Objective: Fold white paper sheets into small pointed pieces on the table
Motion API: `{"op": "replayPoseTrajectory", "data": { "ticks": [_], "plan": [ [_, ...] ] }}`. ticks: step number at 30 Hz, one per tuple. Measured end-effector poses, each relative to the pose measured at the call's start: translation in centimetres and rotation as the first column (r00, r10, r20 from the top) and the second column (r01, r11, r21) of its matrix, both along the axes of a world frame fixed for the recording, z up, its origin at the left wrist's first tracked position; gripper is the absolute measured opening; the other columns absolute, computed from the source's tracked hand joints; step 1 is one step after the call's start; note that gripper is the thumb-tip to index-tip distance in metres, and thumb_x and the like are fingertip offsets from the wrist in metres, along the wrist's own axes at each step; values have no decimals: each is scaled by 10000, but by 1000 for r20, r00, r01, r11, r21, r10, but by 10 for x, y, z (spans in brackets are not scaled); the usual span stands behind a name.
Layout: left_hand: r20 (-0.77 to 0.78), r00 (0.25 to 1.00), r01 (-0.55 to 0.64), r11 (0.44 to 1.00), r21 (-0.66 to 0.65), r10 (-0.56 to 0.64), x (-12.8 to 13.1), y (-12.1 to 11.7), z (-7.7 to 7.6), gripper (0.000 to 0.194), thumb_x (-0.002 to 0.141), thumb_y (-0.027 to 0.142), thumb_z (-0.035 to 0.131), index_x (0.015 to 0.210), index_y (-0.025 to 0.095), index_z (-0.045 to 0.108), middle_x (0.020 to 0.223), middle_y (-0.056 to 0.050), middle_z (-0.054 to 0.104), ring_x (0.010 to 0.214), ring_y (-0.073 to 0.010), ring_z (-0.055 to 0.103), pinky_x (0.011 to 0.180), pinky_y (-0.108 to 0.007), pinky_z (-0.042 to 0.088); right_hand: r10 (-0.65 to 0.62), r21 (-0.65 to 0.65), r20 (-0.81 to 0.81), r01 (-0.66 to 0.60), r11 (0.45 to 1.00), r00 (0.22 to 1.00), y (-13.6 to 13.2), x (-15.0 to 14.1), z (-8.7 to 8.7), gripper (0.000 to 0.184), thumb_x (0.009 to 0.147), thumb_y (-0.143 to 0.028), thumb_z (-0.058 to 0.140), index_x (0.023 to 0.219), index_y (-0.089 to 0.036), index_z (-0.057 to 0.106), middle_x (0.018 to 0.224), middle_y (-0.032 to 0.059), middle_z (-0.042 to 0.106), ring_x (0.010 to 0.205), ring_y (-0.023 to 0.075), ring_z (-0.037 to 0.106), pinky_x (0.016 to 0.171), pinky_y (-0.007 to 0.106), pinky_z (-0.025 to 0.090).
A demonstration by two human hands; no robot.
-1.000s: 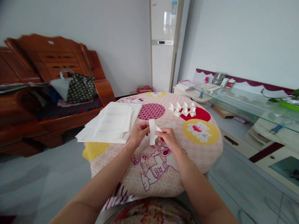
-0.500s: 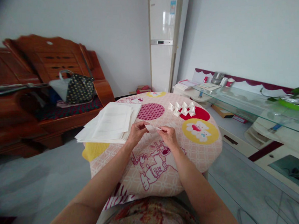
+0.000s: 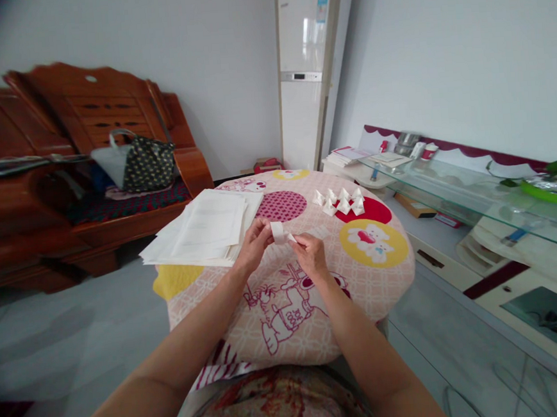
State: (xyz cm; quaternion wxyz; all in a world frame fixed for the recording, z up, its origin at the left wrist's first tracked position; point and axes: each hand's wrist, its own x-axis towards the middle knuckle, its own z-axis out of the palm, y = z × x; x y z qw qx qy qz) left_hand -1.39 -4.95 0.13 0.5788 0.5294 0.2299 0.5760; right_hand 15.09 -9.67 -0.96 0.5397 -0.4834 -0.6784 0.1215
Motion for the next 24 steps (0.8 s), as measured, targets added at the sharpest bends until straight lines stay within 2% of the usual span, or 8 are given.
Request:
{"op": "replayPoseTrajectory", "data": {
  "ticks": [3, 8, 11, 15, 17, 19, 22, 24],
  "plan": [
    [-26, 999, 30, 999, 14, -30, -1, 1, -1, 448, 796, 583, 755, 803, 171, 581, 757, 20, 560, 698, -111, 539, 680, -243, 474, -18, 1, 41, 18, 1000, 999, -4, -3, 4, 326, 882, -353, 552, 591, -221, 494, 611, 4, 486, 622, 160, 453, 622, 300, 354],
    [-136, 991, -2, 997, 75, 13, -6, 1, 5, 432, 753, 526, 795, 703, 171, 553, 720, 18, 536, 689, -115, 500, 664, -244, 431, -23, -52, 63, 26, 998, 998, -6, -9, 4, 254, 857, -294, 578, 614, -223, 598, 644, 29, 570, 651, 180, 510, 649, 303, 408],
    [-98, 995, 19, 1000, 17, -17, -11, 2, 8, 440, 737, 516, 779, 667, 183, 499, 713, 22, 509, 675, -113, 488, 661, -248, 442, 9, -111, -13, -11, 994, 1000, -3, -9, 0, 138, 767, -201, 597, 768, -219, 734, 783, 60, 711, 709, 197, 602, 698, 314, 470],
    [-96, 990, 98, 994, -42, -102, -16, 3, 8, 425, 722, 472, 772, 628, 186, 472, 675, 23, 487, 635, -108, 469, 630, -247, 438, 2, -171, -190, -35, 985, 982, 3, -2, -2, 284, 728, -202, 590, 930, -205, 791, 932, 83, 783, 807, 222, 682, 756, 339, 522],
    [-139, 980, 141, 990, -26, -144, -17, 3, 7, 408, 736, 460, 767, 620, 182, 492, 662, 20, 497, 627, -109, 467, 619, -247, 427, -3, -201, -296, -59, 978, 955, 4, 3, -1, 293, 768, -273, 607, 978, -193, 795, 951, 84, 789, 738, 204, 674, 681, 321, 521],
    [-196, 966, 174, 985, 19, -167, -16, 2, 7, 379, 752, 452, 768, 637, 171, 542, 678, 10, 534, 647, -114, 485, 635, -251, 426, 28, -250, -388, -134, 959, 921, 4, 5, 1, 340, 799, -359, 635, 1046, -185, 790, 913, 77, 787, 612, 169, 629, 542, 281, 467],
    [-283, 944, 201, 976, 89, -169, -14, -1, 9, 332, 777, 445, 774, 713, 149, 636, 740, -11, 606, 707, -128, 533, 692, -263, 439, 81, -321, -488, -265, 909, 869, 3, 5, 5, 389, 788, -422, 685, 1067, -169, 783, 713, 43, 738, 488, 141, 569, 413, 242, 352],
    [-310, 934, 218, 971, 101, -177, -12, -3, 10, 336, 783, 457, 782, 752, 143, 663, 753, -15, 624, 720, -135, 548, 708, -269, 443, 84, -341, -539, -308, 888, 838, 0, 3, 8, 351, 759, -424, 718, 981, -159, 782, 602, 19, 684, 449, 134, 550, 388, 232, 324]
  ]
}}
